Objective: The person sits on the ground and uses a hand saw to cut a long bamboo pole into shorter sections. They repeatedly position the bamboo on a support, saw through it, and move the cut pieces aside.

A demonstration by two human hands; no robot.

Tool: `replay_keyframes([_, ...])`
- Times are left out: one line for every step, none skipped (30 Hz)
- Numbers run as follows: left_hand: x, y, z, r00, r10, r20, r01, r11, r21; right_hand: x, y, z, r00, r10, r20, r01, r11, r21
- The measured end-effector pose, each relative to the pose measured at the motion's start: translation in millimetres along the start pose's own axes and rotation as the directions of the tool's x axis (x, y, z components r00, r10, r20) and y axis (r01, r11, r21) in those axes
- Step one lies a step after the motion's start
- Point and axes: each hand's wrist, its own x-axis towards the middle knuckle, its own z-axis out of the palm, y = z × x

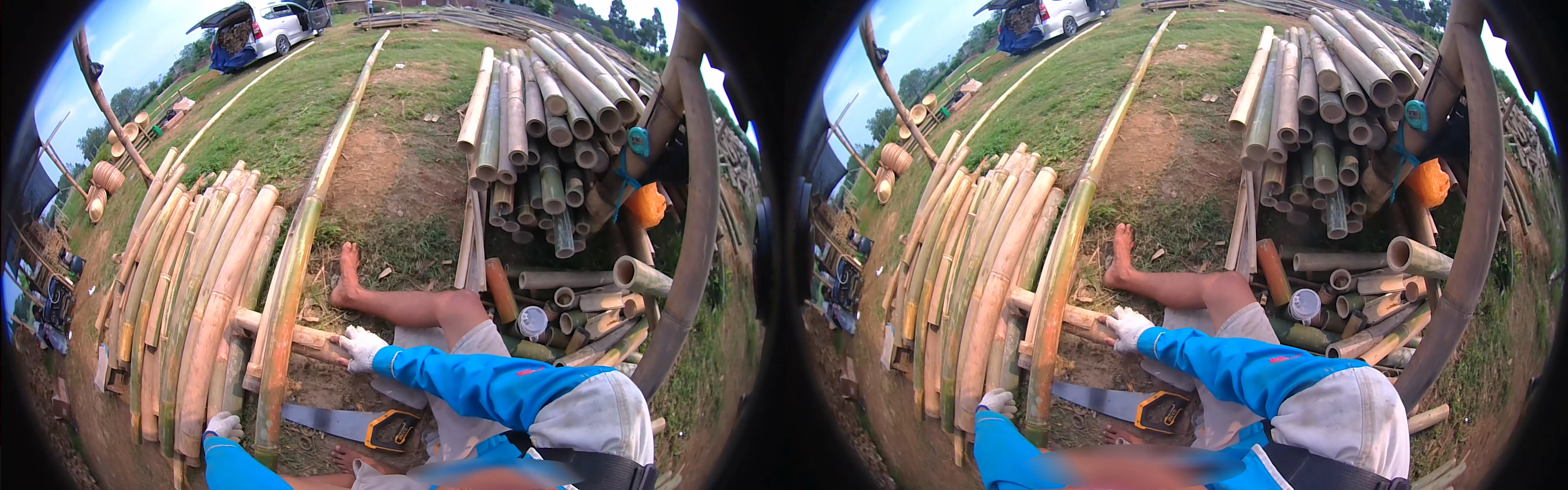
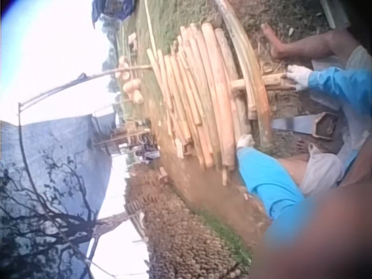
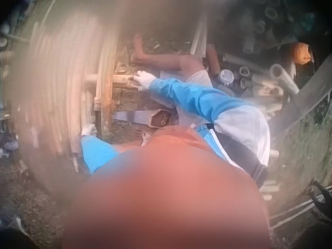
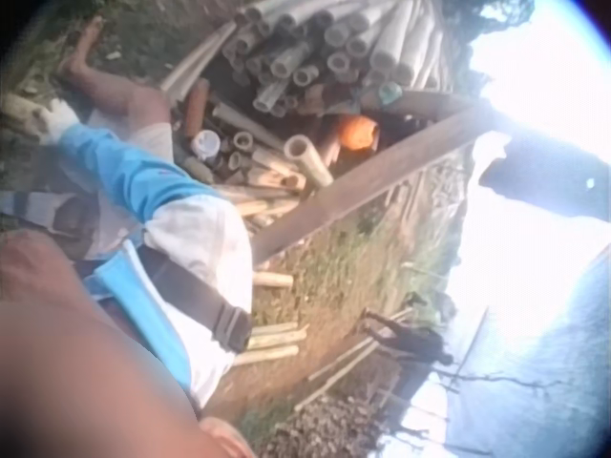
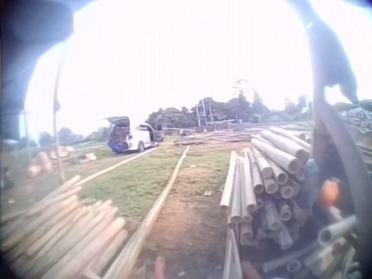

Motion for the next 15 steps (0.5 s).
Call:
replay_keyframes([1, 0, 0, 1.0, 0.013, 0.009, -0.013, 1.0, -0.006, 0, 0, 1, 1.0, -0.015, -0.013, 0.015, 1.0, -0.009])
replay_keyframes([2, -1, -1, 1.0, 0.012, 0.014, -0.012, 1.0, -0.001, 0, 1, 1, 1.0, -0.009, 0.004, 0.009, 1.0, -0.016])
replay_keyframes([3, -2, -1, 1.0, 0.009, 0.018, -0.01, 1.0, 0.002, 0, 2, 2, 0.999, -0.038, -0.029, 0.038, 0.999, -0.02])
replay_keyframes([4, -3, -1, 1.0, 0.01, 0.016, -0.01, 1.0, 0.005, 0, 2, 2, 0.998, -0.047, -0.036, 0.046, 0.999, -0.021])
replay_keyframes([6, -4, -1, 1.0, 0.011, 0.013, -0.011, 1.0, 0.008, 0, 3, 3, 0.999, -0.036, -0.02, 0.036, 0.999, -0.019])
replay_keyframes([7, -4, -2, 1.0, 0.011, 0.011, -0.012, 1.0, 0.012, 1, 3, 3, 0.998, -0.049, -0.033, 0.048, 0.999, -0.023])
replay_keyframes([8, -5, -2, 1.0, 0.014, 0.009, -0.014, 1.0, 0.008, 1, 4, 3, 0.999, -0.042, -0.025, 0.042, 0.999, -0.024])
replay_keyframes([9, -6, -2, 1.0, 0.017, 0.008, -0.017, 1.0, 0.005, 1, 4, 4, 1.0, -0.027, -0.007, 0.026, 1.0, -0.015])
replay_keyframes([10, -6, -2, 1.0, 0.017, 0.0, -0.017, 1.0, 0.016, 1, 4, 4, 0.998, -0.046, -0.032, 0.045, 0.999, -0.025])
replay_keyframes([11, -6, -2, 1.0, 0.019, 0.005, -0.019, 1.0, -0.001, 1, 4, 5, 0.997, -0.056, -0.047, 0.055, 0.998, -0.025])
replay_keyframes([11, -6, -2, 1.0, 0.017, 0.002, -0.017, 1.0, -0.005, 2, 5, 5, 0.999, -0.035, -0.025, 0.034, 0.999, -0.029])
replay_keyframes([12, -6, -2, 1.0, 0.009, -0.01, -0.009, 1.0, 0.003, 1, 5, 6, 0.996, -0.058, -0.064, 0.056, 0.998, -0.031])
replay_keyframes([12, -6, -3, 1.0, 0.016, 0.002, -0.016, 1.0, -0.011, 1, 5, 7, 0.997, -0.052, -0.065, 0.049, 0.998, -0.037])
replay_keyframes([12, -6, -3, 1.0, 0.016, 0.005, -0.016, 1.0, -0.015, 1, 5, 8, 0.998, -0.033, -0.046, 0.031, 0.999, -0.034])
replay_keyframes([11, -6, -2, 1.0, 0.009, -0.002, -0.009, 1.0, -0.01, 1, 5, 8, 0.993, -0.068, -0.095, 0.062, 0.996, -0.07])
